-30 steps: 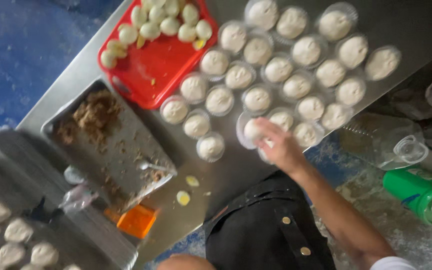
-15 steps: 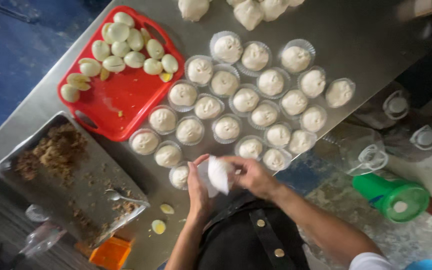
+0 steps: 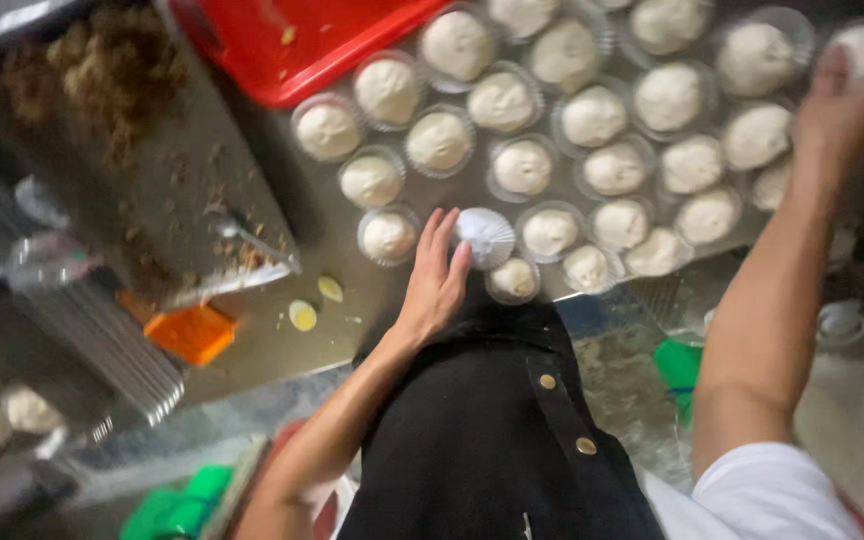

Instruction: The person fills pieces of dough with a meat mixture and egg slices and shapes them into buns.

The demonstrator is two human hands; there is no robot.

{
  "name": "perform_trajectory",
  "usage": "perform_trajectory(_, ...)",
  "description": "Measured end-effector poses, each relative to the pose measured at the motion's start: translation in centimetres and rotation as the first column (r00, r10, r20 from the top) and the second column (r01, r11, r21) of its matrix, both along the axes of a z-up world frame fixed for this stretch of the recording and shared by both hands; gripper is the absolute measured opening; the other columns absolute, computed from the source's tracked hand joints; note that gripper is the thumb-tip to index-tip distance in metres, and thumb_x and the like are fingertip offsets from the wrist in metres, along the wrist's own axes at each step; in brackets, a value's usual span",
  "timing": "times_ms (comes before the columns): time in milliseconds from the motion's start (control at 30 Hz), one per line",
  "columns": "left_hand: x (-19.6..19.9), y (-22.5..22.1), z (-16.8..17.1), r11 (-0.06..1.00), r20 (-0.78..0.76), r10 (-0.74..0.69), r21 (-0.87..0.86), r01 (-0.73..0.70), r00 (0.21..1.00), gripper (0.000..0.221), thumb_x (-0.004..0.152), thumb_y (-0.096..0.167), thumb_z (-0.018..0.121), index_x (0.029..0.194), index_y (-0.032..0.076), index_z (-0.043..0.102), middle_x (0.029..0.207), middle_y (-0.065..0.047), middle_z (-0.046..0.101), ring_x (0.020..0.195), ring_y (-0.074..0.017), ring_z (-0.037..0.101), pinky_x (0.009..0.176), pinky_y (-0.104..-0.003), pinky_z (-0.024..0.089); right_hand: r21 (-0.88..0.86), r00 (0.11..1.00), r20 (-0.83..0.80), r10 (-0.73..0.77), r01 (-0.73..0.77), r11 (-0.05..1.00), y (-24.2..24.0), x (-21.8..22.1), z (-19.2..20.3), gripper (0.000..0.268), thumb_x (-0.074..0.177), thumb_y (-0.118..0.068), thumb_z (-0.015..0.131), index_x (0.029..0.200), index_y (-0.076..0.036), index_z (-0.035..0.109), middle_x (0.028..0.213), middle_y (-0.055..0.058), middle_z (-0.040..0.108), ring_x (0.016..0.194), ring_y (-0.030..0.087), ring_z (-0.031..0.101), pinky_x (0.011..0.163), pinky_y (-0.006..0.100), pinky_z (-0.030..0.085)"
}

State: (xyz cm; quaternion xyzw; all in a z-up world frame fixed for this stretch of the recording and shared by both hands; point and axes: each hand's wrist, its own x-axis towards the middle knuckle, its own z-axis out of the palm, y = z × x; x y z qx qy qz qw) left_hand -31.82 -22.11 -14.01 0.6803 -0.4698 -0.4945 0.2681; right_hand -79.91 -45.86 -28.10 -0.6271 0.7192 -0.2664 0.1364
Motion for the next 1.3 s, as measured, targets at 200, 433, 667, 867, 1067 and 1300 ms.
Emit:
perform_trajectory(200, 3.0, 1.9, 3.7, 0.989, -0.053, 0.146, 0.027, -0.144, 0.988, 0.035, 0.11, 0.028, 0.047, 0.123, 0.002, 0.066, 0.12, -0.014, 0.069, 0.114, -0.027, 0.065, 0.102, -0.037, 0.049, 0.0, 0.92, 0.375, 0.109, -0.117, 0.993, 4.0, 12.9, 3.0, 0.05, 0.108, -0.006, 0.072, 0.151, -0.002, 0.047, 0.14, 0.018, 0.057, 0.121, 0.029, 0.064, 0.096, 0.041, 0.06)
perform_trajectory(433, 4.3, 2.9, 3.9, 0.961, -0.104, 0.264, 0.109, -0.253, 0.959, 0.036, 0.108, 0.028, 0.045, 0.117, 0.003, 0.069, 0.093, -0.005, 0.066, 0.088, -0.0136, 0.06, 0.083, -0.029, 0.051, -0.319, 0.924, 0.307, 0.227, -0.125, 0.939, -9.2, 19.2, 4.8, 0.027, 0.107, -0.005, 0.069, 0.133, -0.001, 0.063, 0.116, 0.012, 0.075, 0.096, 0.023, 0.08, 0.081, 0.036, 0.064)
perform_trajectory(667, 3.4, 4.0, 4.6, 0.941, -0.22, 0.338, 0.112, -0.321, 0.915, 0.037, 0.108, 0.028, 0.044, 0.119, 0.001, 0.068, 0.104, -0.005, 0.067, 0.096, -0.0152, 0.061, 0.087, -0.03, 0.051, -0.231, 0.866, 0.415, 0.279, -0.197, 0.953, -12.1, 29.5, 6.7, 0.016, 0.1, -0.015, 0.067, 0.112, -0.005, 0.064, 0.103, 0.011, 0.075, 0.082, 0.022, 0.076, 0.071, 0.038, 0.06)
perform_trajectory(867, 4.2, 4.4, 4.3, 0.928, -0.228, 0.37, 0.134, -0.347, 0.901, 0.036, 0.108, 0.028, 0.044, 0.121, 0.003, 0.067, 0.107, -0.006, 0.067, 0.1, -0.0154, 0.062, 0.088, -0.032, 0.051, -0.252, 0.756, 0.474, 0.452, -0.375, 0.892, -4.2, 34.2, 10.0, 0.032, 0.1, -0.007, 0.065, 0.132, -0.004, 0.064, 0.12, 0.013, 0.069, 0.097, 0.022, 0.074, 0.079, 0.03, 0.064)
perform_trajectory(1067, 4.8, 3.9, 4.1, 0.944, -0.206, 0.324, 0.138, -0.301, 0.923, 0.032, 0.106, 0.024, 0.048, 0.12, 0.003, 0.068, 0.102, -0.004, 0.067, 0.095, -0.0141, 0.061, 0.086, -0.029, 0.051, -0.217, 0.871, 0.437, 0.226, -0.141, 0.966, -11.6, 29.2, 6.9, 0.028, 0.099, -0.014, 0.069, 0.125, -0.005, 0.064, 0.097, 0.01, 0.074, 0.083, 0.02, 0.077, 0.072, 0.033, 0.062)
perform_trajectory(1300, 2.6, -0.4, 6.2, 0.959, -0.29, 0.284, 0.066, -0.277, 0.914, 0.03, 0.106, 0.021, 0.053, 0.119, 0.001, 0.07, 0.099, -0.004, 0.066, 0.093, -0.0132, 0.059, 0.086, -0.028, 0.049, -0.284, 0.997, 0.001, -0.073, 0.071, 0.956, -22.8, 29.4, 4.6, 0.04, 0.089, -0.022, 0.077, 0.124, -0.008, 0.063, 0.116, 0.022, 0.06, 0.103, 0.043, 0.063, 0.078, 0.05, 0.054)
